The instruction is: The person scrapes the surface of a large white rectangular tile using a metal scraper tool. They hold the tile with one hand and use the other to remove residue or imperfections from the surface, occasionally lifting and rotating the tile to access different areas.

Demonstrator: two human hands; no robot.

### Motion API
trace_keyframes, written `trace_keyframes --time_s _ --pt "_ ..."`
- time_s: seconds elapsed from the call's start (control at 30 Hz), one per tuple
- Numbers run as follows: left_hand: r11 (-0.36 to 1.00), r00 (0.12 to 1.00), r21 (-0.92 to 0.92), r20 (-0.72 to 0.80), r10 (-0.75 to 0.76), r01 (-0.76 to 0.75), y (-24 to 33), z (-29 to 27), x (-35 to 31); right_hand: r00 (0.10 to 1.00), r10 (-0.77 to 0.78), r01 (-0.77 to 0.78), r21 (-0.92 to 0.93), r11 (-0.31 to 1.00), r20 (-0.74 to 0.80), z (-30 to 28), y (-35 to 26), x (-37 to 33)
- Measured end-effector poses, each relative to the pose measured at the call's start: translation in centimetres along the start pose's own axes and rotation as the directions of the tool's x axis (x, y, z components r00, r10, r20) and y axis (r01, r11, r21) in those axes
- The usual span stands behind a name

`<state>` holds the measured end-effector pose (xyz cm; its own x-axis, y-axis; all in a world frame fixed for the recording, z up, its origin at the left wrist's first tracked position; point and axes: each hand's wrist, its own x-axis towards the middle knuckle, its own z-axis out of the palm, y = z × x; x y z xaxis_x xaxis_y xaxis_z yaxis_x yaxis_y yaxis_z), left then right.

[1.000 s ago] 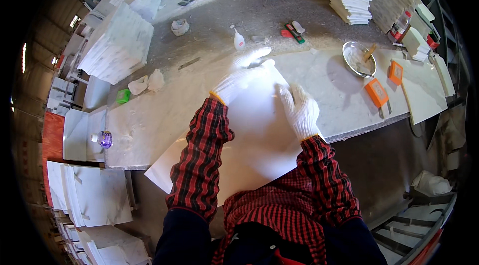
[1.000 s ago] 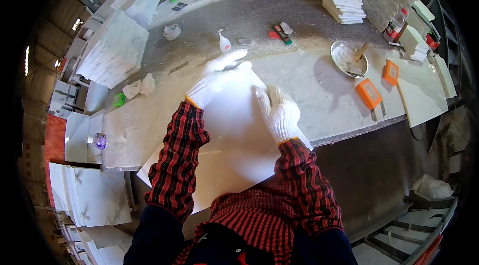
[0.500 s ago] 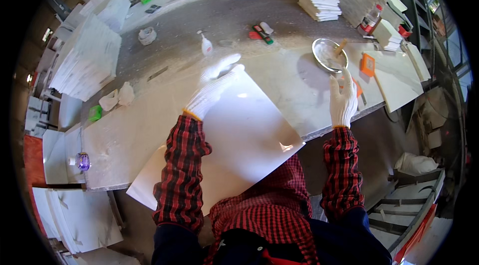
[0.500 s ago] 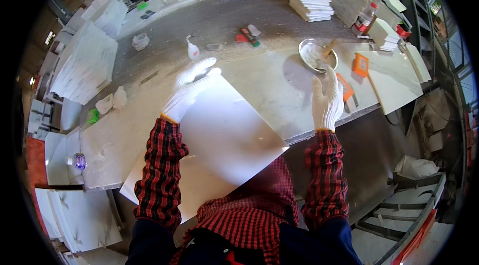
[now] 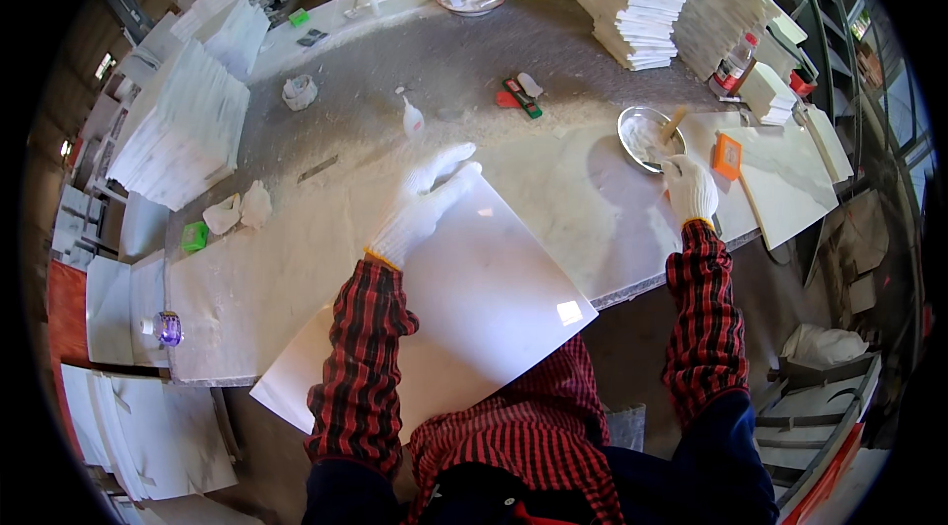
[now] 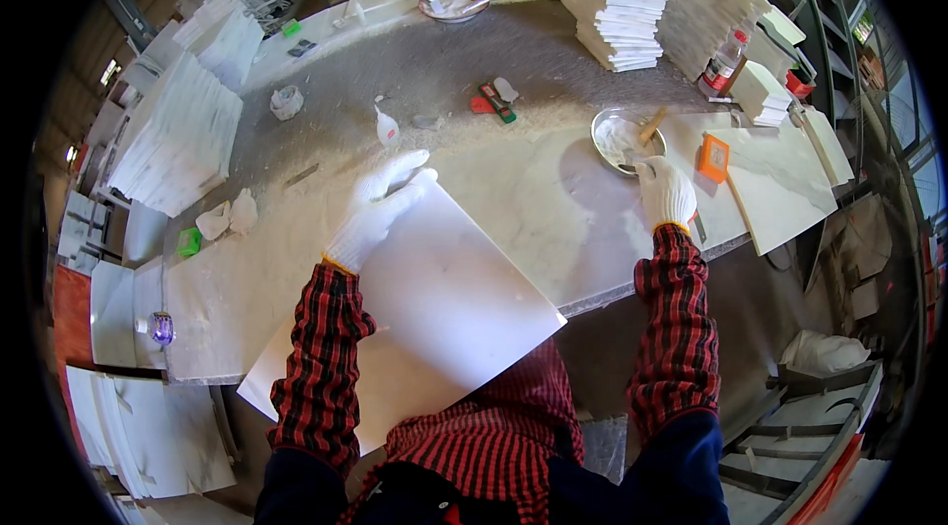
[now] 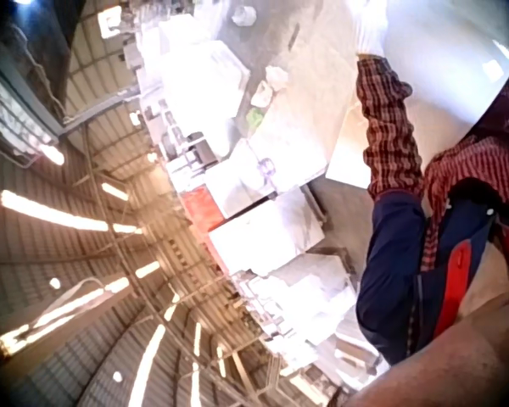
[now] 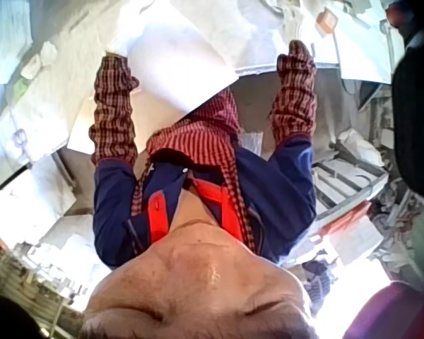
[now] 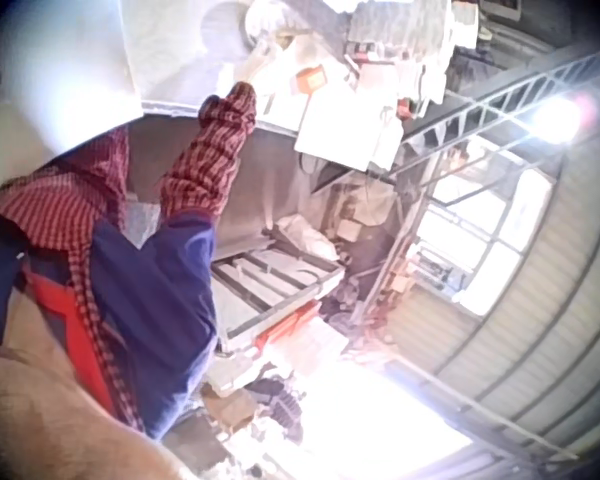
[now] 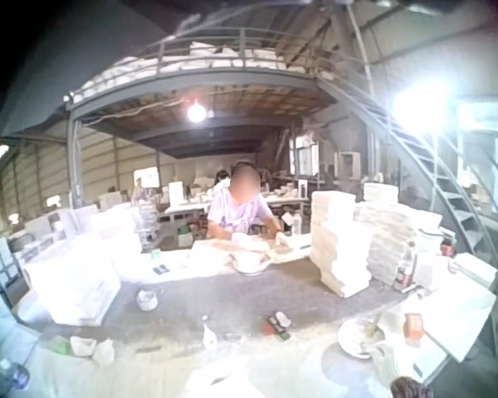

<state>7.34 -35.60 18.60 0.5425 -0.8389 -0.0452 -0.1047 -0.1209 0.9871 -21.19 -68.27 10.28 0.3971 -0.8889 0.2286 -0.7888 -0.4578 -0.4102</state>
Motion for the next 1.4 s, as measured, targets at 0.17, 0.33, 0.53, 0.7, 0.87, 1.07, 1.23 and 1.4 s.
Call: trace_keyframes --time_s 0.17,0.33,0.53,0.7,0.87,1.07,1.23,1.4 --pt "0.999 0.999 -0.011 0.009 0.032 -0.032 -0.6 0.0 0.3 0.994 -0.009 0.004 -0.048 0.999 -0.105 -1.0 1.7 0.4" --pt "0.999 0.999 -0.012 0.020 0.046 -0.046 -1.1 -0.1 0.5 0.984 0.111 -0.112 0.000 0.994 -0.139 -1.5 3.5 0.9" --pt "0.999 0.998 -0.018 0.028 0.048 -0.047 -0.7 0.1 0.3 0.984 0.054 -0.064 -0.059 0.996 -0.170 -1.6 3.9 1.5" --pt "0.999 0.999 0.000 0.019 0.033 -0.033 -0.6 0.1 0.2 0.988 0.054 -0.049 0.037 0.998 -0.142 -1.1 3.4 2.2" --pt "1.000 1.000 -0.028 0.023 0.011 -0.010 -0.7 0.0 0.1 0.994 0.106 -0.104 0.157 0.982 -0.001 -0.5 2.0 3.2" --pt "0.999 0.998 -0.019 0.048 0.035 -0.034 -1.4 -0.5 0.4 0.996 0.087 -0.089 0.105 0.990 0.029 1.1 2.2 5.8" --pt "0.999 0.998 -0.038 0.054 0.038 -0.036 -1.1 -0.3 0.5 0.992 0.079 -0.096 0.179 0.979 0.103 3.3 3.5 7.3" --pt "0.999 0.999 -0.029 0.047 0.027 -0.026 -0.7 -0.3 0.4 0.966 0.130 -0.206 0.360 0.910 0.225 3.0 4.5 7.2"
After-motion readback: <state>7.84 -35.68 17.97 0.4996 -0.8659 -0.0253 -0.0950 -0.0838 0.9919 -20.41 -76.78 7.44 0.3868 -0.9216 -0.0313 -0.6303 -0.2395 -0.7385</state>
